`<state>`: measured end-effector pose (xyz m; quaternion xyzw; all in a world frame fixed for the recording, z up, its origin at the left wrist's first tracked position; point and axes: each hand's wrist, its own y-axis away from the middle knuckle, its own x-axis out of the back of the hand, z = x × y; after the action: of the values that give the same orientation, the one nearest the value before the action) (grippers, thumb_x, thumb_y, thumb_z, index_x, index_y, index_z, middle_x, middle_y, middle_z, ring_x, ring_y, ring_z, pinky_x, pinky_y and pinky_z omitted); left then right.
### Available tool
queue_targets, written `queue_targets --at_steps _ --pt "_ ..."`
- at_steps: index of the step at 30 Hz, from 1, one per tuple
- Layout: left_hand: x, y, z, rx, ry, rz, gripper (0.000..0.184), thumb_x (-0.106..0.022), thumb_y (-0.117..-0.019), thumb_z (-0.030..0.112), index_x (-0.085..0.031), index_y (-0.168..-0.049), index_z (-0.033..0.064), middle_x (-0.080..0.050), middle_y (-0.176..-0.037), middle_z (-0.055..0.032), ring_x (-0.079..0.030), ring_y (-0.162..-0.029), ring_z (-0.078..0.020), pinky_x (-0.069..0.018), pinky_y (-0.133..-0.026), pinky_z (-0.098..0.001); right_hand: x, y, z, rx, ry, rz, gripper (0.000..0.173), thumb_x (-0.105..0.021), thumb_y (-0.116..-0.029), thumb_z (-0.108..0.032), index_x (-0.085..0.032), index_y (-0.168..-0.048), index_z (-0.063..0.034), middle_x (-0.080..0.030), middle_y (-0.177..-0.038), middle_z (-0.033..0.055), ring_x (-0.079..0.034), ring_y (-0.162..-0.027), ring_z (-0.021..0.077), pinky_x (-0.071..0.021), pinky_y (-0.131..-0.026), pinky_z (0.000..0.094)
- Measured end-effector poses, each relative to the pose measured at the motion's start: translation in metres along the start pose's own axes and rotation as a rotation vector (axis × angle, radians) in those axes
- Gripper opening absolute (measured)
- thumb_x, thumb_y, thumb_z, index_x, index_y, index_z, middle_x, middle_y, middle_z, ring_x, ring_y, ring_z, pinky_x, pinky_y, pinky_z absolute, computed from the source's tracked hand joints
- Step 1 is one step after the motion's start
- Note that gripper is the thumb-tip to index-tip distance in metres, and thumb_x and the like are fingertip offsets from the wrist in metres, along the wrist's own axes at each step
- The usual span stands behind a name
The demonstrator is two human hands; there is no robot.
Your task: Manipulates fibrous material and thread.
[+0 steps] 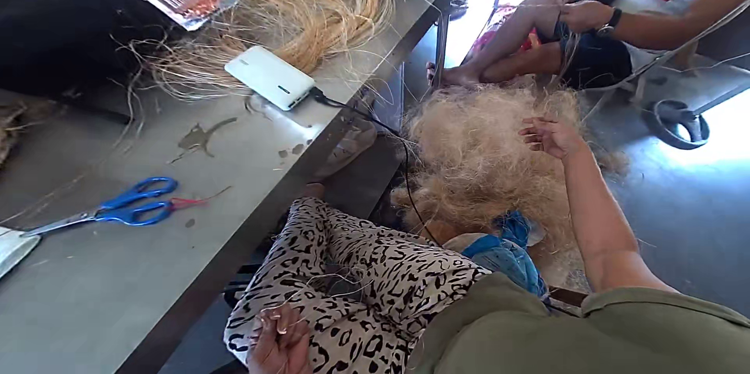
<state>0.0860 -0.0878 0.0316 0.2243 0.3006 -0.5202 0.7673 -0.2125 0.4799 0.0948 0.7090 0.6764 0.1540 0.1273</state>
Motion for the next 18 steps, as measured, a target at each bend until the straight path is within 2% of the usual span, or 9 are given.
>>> queue_targets --at_steps 3,5,8,12,13,15,16,18 --pt "0.0 -0.001 -0.001 -0.002 -0.038 -0.001 0.014 -0.067 -0.0975 0.025 -0.075 -0.087 0.0218 -0.066 -0.072 0.0112 -0.053 -0.051 0.0059 -0.0425 -0.044 -0.0096 0.002 0.01 -0.01 -0.032 0.078 0.027 0.03 -0.041 -0.1107 -0.023 -0.061 -0.125 -0.0072 -0.073 -0.091 0.0041 -0.069 -0.071 0.0135 -0.0562 -0.058 0.0284" --pt "0.001 -0.002 -0.002 -0.006 -0.039 -0.005 0.013 -0.068 -0.097 0.024 -0.075 -0.087 0.0211 -0.066 -0.073 0.011 -0.053 -0.051 0.0056 -0.0426 -0.044 -0.0097 -0.003 0.015 -0.02 -0.03 0.13 0.127 0.025 -0.047 -0.1097 -0.023 -0.062 -0.122 -0.0062 -0.072 -0.089 0.0035 -0.068 -0.068 0.0133 -0.0563 -0.058 0.029" --pt "-0.003 -0.003 -0.002 -0.006 -0.064 0.003 0.014 -0.066 -0.0973 0.023 -0.074 -0.085 0.0221 -0.065 -0.071 0.0119 -0.051 -0.05 0.0067 -0.0406 -0.044 -0.0088 -0.026 0.023 -0.038 0.123 0.232 0.234 0.024 -0.056 -0.1067 -0.02 -0.063 -0.121 -0.0016 -0.071 -0.091 0.0057 -0.065 -0.065 0.0108 -0.0546 -0.057 0.0277" --pt "-0.007 -0.002 -0.004 -0.01 -0.08 0.012 0.017 -0.065 -0.0982 0.023 -0.075 -0.085 0.022 -0.066 -0.072 0.0118 -0.051 -0.05 0.0071 -0.0396 -0.044 -0.0088 -0.073 0.006 -0.053 0.385 0.333 0.135 0.023 -0.059 -0.1042 -0.015 -0.066 -0.116 0.0034 -0.072 -0.095 0.0099 -0.069 -0.071 0.0133 -0.0597 -0.064 0.0311" --pt "-0.007 -0.002 -0.004 -0.011 -0.079 0.018 0.018 -0.064 -0.0988 0.023 -0.075 -0.085 0.0218 -0.066 -0.072 0.0112 -0.052 -0.051 0.0065 -0.0403 -0.044 -0.0092 -0.087 -0.004 -0.056 0.44 0.409 0.128 0.022 -0.061 -0.103 -0.014 -0.067 -0.115 0.0037 -0.072 -0.097 0.012 -0.071 -0.076 0.016 -0.0611 -0.069 0.0339" --pt "-0.006 0.0 -0.003 -0.005 -0.089 0.024 0.018 -0.063 -0.0992 0.024 -0.075 -0.085 0.0228 -0.066 -0.071 0.0118 -0.052 -0.051 0.0067 -0.0405 -0.044 -0.0092 -0.115 -0.028 -0.062 0.574 0.693 0.144 0.019 -0.064 -0.0992 -0.009 -0.073 -0.111 0.0031 -0.073 -0.105 0.0177 -0.072 -0.094 0.0261 -0.0581 -0.087 0.0441" --pt "-0.005 0.001 -0.003 0.001 -0.098 0.023 0.018 -0.063 -0.0994 0.025 -0.075 -0.085 0.0236 -0.066 -0.071 0.0124 -0.051 -0.051 0.007 -0.04 -0.044 -0.0091 -0.125 -0.042 -0.062 0.628 0.865 0.143 0.016 -0.065 -0.0968 -0.006 -0.075 -0.108 0.0019 -0.072 -0.11 0.0204 -0.069 -0.105 0.0329 -0.0539 -0.095 0.0505" --pt "-0.003 0.003 -0.001 0.009 -0.105 0.022 0.015 -0.066 -0.0979 0.027 -0.076 -0.087 0.025 -0.066 -0.071 0.0131 -0.052 -0.051 0.0073 -0.0402 -0.044 -0.009 -0.14 -0.072 -0.057 0.649 1.183 0.082 0.014 -0.068 -0.0917 -0.002 -0.076 -0.103 0.0004 -0.067 -0.12 0.0258 -0.057 -0.124 0.0444 -0.0464 -0.103 0.0597"
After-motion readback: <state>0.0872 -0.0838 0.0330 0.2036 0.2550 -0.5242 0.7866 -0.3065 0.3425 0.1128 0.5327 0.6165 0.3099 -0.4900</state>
